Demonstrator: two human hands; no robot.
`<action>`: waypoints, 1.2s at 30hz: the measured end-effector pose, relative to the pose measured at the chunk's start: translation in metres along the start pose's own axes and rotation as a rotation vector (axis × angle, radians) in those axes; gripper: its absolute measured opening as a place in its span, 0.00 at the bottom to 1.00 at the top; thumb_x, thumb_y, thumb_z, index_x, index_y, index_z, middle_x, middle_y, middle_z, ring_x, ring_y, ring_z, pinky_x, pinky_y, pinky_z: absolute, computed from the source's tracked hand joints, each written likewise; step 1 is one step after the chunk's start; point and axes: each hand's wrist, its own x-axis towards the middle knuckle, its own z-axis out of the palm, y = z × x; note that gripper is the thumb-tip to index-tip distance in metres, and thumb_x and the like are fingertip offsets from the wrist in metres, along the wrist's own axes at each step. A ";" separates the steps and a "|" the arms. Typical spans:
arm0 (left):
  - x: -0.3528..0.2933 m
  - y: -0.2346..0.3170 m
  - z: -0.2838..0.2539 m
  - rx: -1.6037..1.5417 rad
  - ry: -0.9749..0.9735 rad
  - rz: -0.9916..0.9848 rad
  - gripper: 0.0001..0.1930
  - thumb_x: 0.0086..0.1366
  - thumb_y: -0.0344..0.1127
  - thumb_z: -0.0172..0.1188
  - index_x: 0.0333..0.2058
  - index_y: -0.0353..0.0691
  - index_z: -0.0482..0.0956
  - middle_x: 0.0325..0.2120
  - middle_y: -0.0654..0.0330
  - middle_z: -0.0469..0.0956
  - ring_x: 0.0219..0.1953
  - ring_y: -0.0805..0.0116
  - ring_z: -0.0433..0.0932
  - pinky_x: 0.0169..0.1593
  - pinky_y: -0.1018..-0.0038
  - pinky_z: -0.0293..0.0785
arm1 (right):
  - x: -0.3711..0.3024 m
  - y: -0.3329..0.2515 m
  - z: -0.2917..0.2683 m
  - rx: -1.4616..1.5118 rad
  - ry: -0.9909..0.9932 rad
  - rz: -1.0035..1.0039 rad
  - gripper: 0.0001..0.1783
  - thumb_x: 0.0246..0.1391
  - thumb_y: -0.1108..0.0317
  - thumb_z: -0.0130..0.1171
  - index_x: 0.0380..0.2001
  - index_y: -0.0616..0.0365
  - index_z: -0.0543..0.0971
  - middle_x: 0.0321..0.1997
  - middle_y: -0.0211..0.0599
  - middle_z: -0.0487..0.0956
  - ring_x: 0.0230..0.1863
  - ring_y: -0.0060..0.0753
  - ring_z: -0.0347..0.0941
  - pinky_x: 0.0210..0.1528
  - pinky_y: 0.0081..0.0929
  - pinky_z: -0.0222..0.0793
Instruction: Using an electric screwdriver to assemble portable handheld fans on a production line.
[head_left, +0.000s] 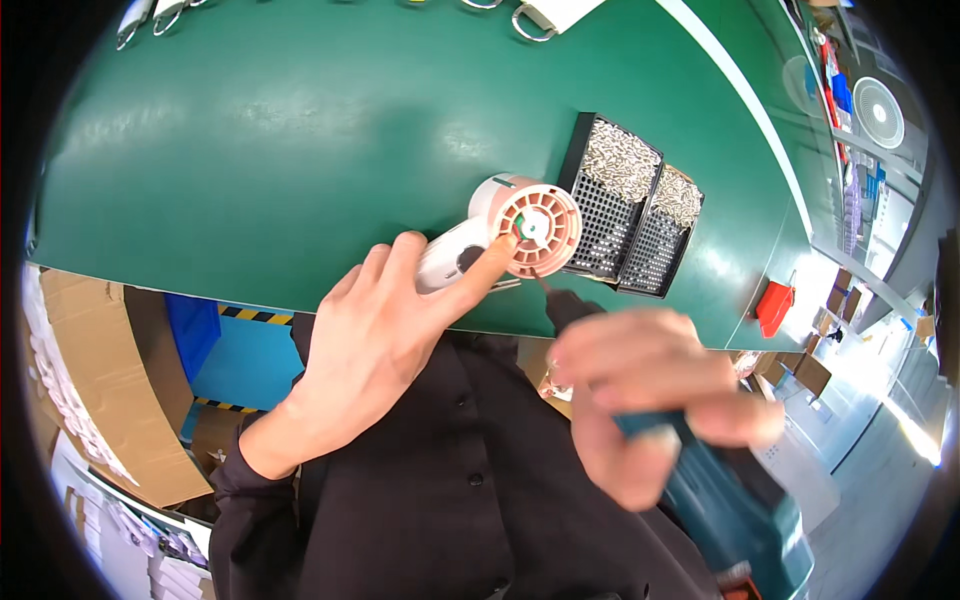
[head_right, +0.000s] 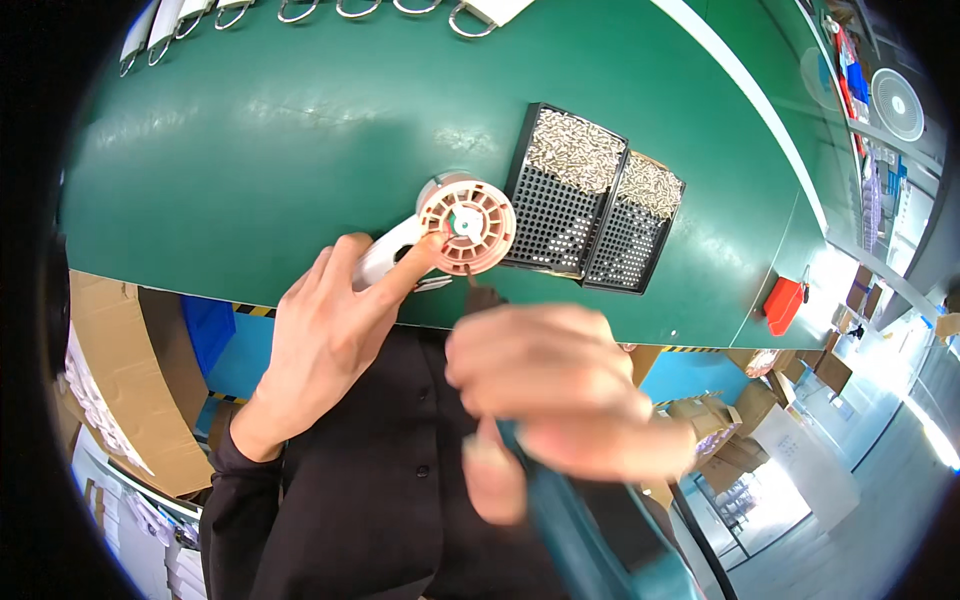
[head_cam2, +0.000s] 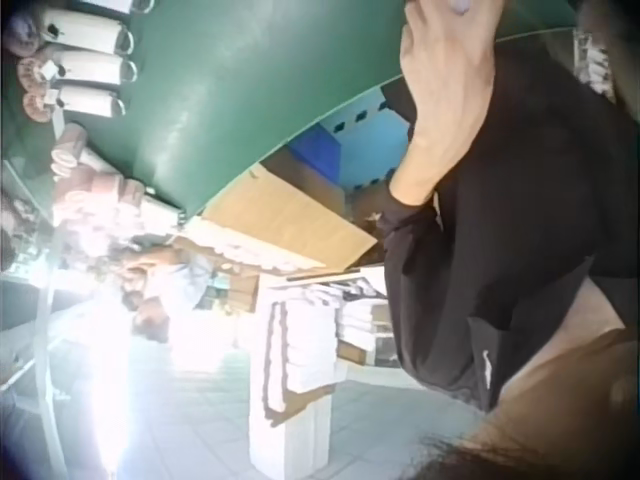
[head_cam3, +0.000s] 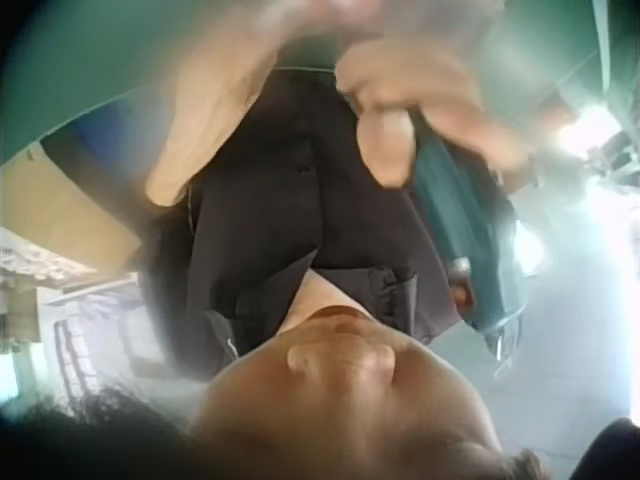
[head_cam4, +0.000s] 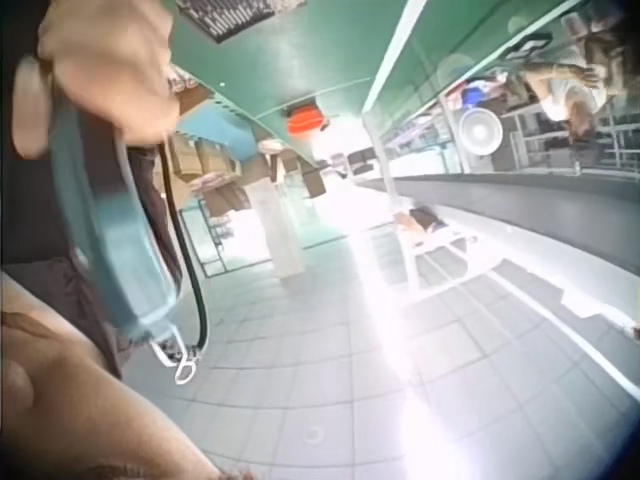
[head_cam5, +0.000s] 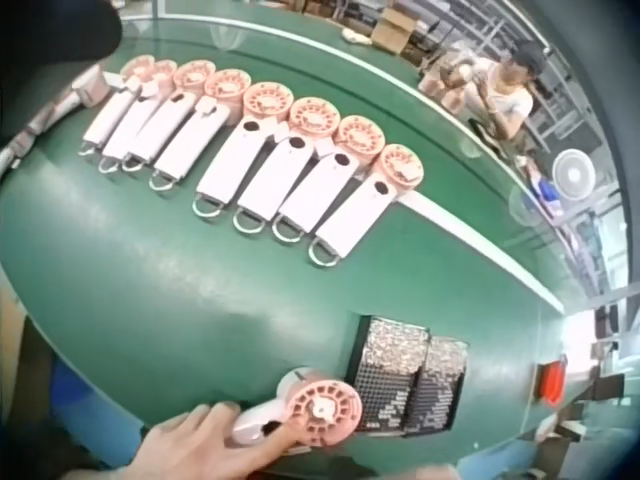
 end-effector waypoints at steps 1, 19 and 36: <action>0.000 0.002 -0.001 0.036 -0.010 -0.007 0.34 0.53 0.26 0.58 0.59 0.62 0.68 0.29 0.58 0.63 0.27 0.64 0.69 0.30 0.70 0.72 | -0.002 -0.001 -0.004 0.051 0.072 -0.123 0.17 0.58 0.63 0.49 0.46 0.59 0.60 0.23 0.39 0.68 0.10 0.34 0.64 0.12 0.30 0.69; 0.001 0.010 -0.005 0.063 -0.037 -0.074 0.34 0.53 0.25 0.60 0.59 0.62 0.70 0.35 0.57 0.68 0.30 0.61 0.70 0.35 0.67 0.72 | -0.020 0.023 -0.050 -0.094 0.497 0.114 0.16 0.57 0.71 0.49 0.44 0.55 0.56 0.19 0.44 0.68 0.10 0.39 0.67 0.14 0.39 0.72; 0.001 0.008 -0.007 0.034 -0.048 -0.064 0.33 0.54 0.25 0.60 0.59 0.61 0.70 0.34 0.57 0.67 0.31 0.61 0.70 0.35 0.66 0.72 | -0.019 0.018 -0.048 -0.166 0.425 0.128 0.15 0.59 0.70 0.51 0.42 0.55 0.57 0.19 0.44 0.69 0.11 0.38 0.68 0.13 0.38 0.71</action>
